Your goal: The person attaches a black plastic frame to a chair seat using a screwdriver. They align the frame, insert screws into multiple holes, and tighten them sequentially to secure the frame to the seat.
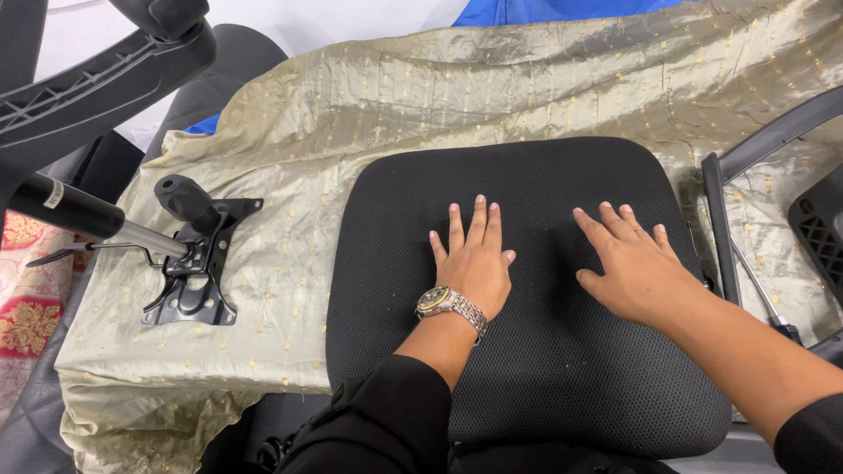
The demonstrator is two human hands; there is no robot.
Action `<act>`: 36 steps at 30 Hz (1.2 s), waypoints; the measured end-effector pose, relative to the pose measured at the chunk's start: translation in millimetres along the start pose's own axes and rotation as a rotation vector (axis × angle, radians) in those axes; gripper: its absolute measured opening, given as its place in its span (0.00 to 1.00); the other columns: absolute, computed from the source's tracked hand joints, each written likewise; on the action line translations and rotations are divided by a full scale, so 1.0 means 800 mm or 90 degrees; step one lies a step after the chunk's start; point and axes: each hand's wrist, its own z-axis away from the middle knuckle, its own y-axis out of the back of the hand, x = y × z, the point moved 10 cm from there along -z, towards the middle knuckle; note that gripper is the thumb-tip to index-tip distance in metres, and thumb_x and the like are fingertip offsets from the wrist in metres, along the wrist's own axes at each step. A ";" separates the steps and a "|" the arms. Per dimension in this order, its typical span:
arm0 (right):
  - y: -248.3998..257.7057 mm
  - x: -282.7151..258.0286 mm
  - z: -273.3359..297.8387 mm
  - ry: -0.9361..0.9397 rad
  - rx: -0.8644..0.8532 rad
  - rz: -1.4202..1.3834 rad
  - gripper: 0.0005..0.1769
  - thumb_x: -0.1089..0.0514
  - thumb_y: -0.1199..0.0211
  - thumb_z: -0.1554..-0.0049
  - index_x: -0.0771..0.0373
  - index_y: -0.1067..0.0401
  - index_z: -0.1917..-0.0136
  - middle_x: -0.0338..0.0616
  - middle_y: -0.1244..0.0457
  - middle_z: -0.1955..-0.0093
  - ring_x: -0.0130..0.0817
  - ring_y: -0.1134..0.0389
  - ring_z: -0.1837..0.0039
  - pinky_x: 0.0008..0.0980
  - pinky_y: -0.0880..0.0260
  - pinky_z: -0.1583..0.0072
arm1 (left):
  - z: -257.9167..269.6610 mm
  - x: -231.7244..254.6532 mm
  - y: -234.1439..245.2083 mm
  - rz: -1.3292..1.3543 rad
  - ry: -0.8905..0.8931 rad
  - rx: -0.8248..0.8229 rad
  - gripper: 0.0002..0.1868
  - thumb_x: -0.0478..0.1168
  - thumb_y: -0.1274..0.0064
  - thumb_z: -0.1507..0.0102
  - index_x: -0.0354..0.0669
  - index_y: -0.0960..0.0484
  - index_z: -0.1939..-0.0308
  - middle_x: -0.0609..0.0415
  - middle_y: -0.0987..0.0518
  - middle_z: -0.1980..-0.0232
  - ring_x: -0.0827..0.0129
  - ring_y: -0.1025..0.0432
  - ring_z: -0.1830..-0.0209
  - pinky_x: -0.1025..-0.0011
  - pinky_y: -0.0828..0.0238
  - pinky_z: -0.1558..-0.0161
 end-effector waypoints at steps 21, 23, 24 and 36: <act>0.003 -0.002 0.006 0.012 0.017 -0.012 0.50 0.46 0.36 0.47 0.46 0.59 0.18 0.51 0.64 0.16 0.48 0.68 0.16 0.57 0.63 0.22 | 0.005 0.001 -0.001 0.013 0.002 -0.005 0.38 0.49 0.56 0.32 0.45 0.52 0.22 0.51 0.60 0.16 0.45 0.70 0.18 0.33 0.71 0.27; 0.003 -0.002 0.007 0.015 0.020 -0.011 0.50 0.46 0.36 0.47 0.45 0.59 0.18 0.51 0.64 0.16 0.48 0.68 0.16 0.57 0.63 0.23 | 0.005 0.002 -0.001 0.016 0.000 -0.003 0.38 0.49 0.56 0.32 0.45 0.52 0.22 0.50 0.60 0.16 0.45 0.70 0.18 0.33 0.71 0.27; 0.004 -0.003 0.007 0.016 0.022 -0.011 0.50 0.46 0.36 0.47 0.45 0.59 0.19 0.51 0.64 0.16 0.48 0.68 0.16 0.57 0.63 0.23 | 0.006 0.003 -0.001 0.018 -0.001 -0.002 0.38 0.50 0.56 0.32 0.45 0.52 0.22 0.50 0.60 0.16 0.45 0.70 0.18 0.33 0.71 0.27; -0.001 0.012 0.017 -0.015 0.007 -0.055 0.51 0.47 0.36 0.47 0.40 0.59 0.18 0.51 0.65 0.16 0.49 0.69 0.15 0.59 0.62 0.23 | 0.009 0.016 -0.008 0.010 -0.008 -0.043 0.37 0.50 0.57 0.32 0.49 0.52 0.21 0.47 0.61 0.17 0.45 0.71 0.17 0.33 0.71 0.27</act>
